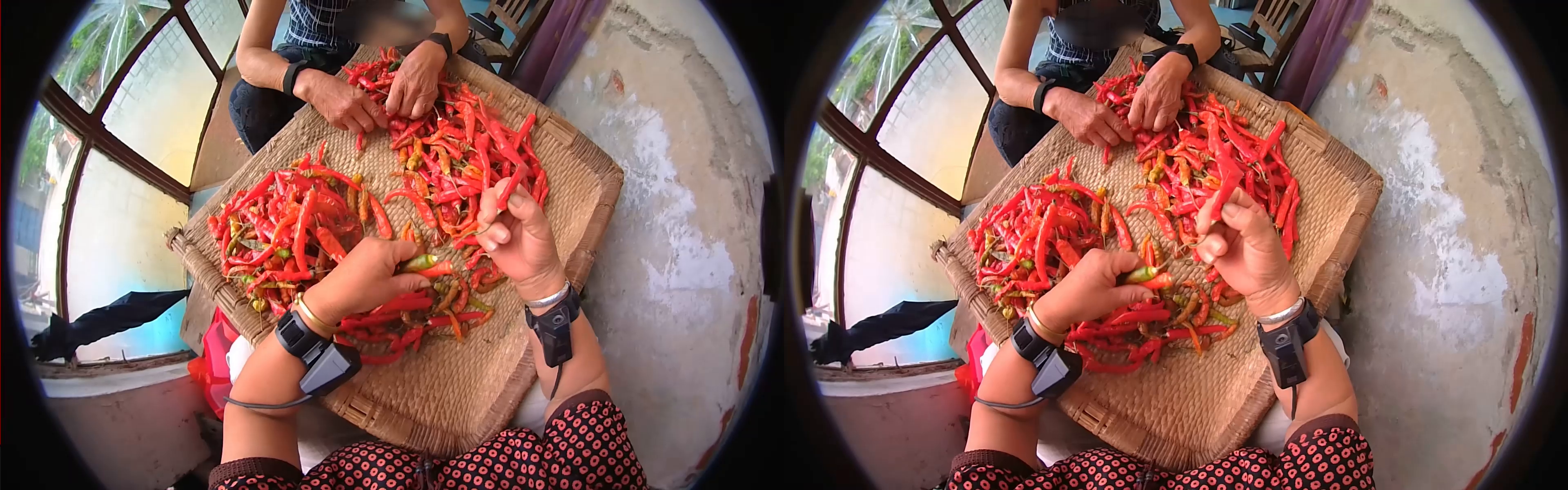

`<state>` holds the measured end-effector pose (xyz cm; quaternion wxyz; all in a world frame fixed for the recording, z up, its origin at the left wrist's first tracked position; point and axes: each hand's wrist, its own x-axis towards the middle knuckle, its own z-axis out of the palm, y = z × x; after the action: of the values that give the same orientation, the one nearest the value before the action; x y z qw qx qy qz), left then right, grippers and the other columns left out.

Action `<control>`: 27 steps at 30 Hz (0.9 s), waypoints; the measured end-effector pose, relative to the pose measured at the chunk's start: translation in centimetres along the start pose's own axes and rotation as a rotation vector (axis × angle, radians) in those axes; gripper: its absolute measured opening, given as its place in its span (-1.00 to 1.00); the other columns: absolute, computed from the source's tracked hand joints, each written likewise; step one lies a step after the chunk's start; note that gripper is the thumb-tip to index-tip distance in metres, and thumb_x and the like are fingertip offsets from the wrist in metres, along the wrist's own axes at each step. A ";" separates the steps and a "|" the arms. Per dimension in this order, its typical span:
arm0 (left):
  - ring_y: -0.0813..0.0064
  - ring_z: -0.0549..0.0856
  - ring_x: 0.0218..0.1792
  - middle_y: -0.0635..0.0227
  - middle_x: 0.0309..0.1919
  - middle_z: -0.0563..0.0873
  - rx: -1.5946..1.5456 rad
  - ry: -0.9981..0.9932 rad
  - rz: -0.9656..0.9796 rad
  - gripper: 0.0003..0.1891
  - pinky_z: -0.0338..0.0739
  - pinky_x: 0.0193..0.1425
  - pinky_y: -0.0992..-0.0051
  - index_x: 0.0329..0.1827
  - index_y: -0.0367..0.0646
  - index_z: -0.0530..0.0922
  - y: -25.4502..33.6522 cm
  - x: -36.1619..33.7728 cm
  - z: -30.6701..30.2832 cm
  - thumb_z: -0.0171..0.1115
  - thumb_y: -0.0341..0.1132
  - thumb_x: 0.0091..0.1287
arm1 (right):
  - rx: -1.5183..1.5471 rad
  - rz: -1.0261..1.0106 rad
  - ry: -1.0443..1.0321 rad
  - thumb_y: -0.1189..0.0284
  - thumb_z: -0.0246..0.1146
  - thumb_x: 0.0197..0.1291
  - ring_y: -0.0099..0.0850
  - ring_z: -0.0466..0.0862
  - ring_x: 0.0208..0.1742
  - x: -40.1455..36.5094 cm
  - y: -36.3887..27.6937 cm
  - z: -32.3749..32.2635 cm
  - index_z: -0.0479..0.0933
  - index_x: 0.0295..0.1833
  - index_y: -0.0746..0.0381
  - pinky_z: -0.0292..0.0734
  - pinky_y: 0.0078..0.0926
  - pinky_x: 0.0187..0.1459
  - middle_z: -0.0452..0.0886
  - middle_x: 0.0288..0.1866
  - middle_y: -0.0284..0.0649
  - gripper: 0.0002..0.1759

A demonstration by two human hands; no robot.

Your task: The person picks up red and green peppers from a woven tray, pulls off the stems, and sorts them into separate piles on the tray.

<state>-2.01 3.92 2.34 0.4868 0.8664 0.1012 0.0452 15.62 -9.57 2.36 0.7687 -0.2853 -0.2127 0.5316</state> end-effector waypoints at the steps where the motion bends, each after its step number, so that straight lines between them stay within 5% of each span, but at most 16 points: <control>1: 0.41 0.48 -0.57 0.17 -0.63 0.49 -0.048 -0.024 -0.017 -0.79 0.39 -0.45 0.44 -0.40 -0.28 0.50 -0.1 -0.1 -0.1 0.34 -0.34 0.06 | 0.041 0.027 0.037 0.39 0.14 0.16 -0.64 0.43 -0.55 0.2 -0.2 -0.7 0.46 -0.23 0.16 0.39 -0.66 -0.47 0.54 -0.41 -0.29 -0.90; 2: 0.24 0.54 -0.57 0.08 -0.61 0.51 -0.098 -0.050 -0.036 -0.76 0.40 -0.43 0.39 -0.39 -0.28 0.51 -0.2 -0.2 -0.2 0.33 -0.29 0.06 | 0.082 0.056 0.077 0.40 0.15 0.16 -0.64 0.43 -0.55 0.3 -0.3 -1.1 0.46 -0.22 0.15 0.37 -0.68 -0.47 0.54 -0.41 -0.31 -0.91; 7: 0.25 0.51 -0.58 0.06 -0.61 0.51 -0.048 -0.115 -0.063 -0.76 0.39 -0.44 0.38 -0.41 -0.30 0.51 -1.0 -0.3 0.2 0.33 -0.29 0.06 | 0.010 0.145 0.232 0.37 0.15 0.17 -0.69 0.38 -0.56 0.4 -0.3 -0.7 0.43 -0.25 0.13 0.33 -0.66 -0.53 0.50 -0.44 -0.41 -0.90; 14: 0.10 0.59 -0.44 -0.02 -0.50 0.56 0.015 -0.188 -0.079 -0.71 0.46 -0.31 0.33 -0.29 -0.30 0.52 -0.6 -0.4 -0.1 0.29 -0.23 0.10 | 0.124 -0.003 0.145 0.45 0.17 0.14 -0.63 0.44 -0.53 0.5 -1.1 -1.8 0.49 -0.20 0.11 0.37 -0.66 -0.48 0.57 -0.40 -0.34 -0.91; 20: 0.10 0.60 -0.41 -0.03 -0.47 0.58 -0.029 -0.167 -0.119 -0.70 0.46 -0.28 0.32 -0.25 -0.31 0.51 -1.1 -0.4 0.4 0.27 -0.23 0.12 | -0.134 0.084 0.086 0.52 0.14 0.15 -0.60 0.50 -0.47 0.4 0.1 0.5 0.45 -0.08 0.25 0.46 -0.64 -0.40 0.54 -0.36 -0.30 -0.80; 22: 0.43 0.55 -0.47 0.09 -0.47 0.59 0.041 -0.195 -0.103 -0.70 0.46 -0.30 0.44 -0.12 -0.24 0.53 -1.3 -0.4 0.7 0.30 -0.30 0.12 | -0.222 0.172 0.038 0.56 0.13 0.14 -0.60 0.50 -0.47 0.1 0.5 1.0 0.45 -0.07 0.28 0.46 -0.64 -0.41 0.54 -0.36 -0.30 -0.78; 24: 0.36 0.55 -0.47 0.07 -0.48 0.58 0.053 -0.199 -0.070 -0.70 0.46 -0.30 0.41 -0.13 -0.25 0.52 -1.4 -0.5 0.5 0.29 -0.28 0.13 | -0.223 0.193 0.035 0.57 0.12 0.13 -0.59 0.51 -0.50 0.1 0.1 0.8 0.45 -0.06 0.30 0.46 -0.64 -0.42 0.54 -0.38 -0.29 -0.77; 27: 0.29 0.54 -0.49 0.06 -0.50 0.56 0.151 -0.328 -0.038 -0.70 0.45 -0.32 0.38 -0.17 -0.26 0.51 -1.4 -0.6 0.3 0.27 -0.25 0.14 | -0.232 -0.039 0.152 0.56 0.11 0.15 -0.58 0.50 -0.55 0.8 -1.7 -0.1 0.44 -0.05 0.30 0.46 -0.63 -0.43 0.54 -0.39 -0.26 -0.77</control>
<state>-2.77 4.20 1.03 0.4309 0.8943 0.0400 -0.1135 17.09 -9.28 3.43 0.7547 -0.4073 -0.2195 0.4652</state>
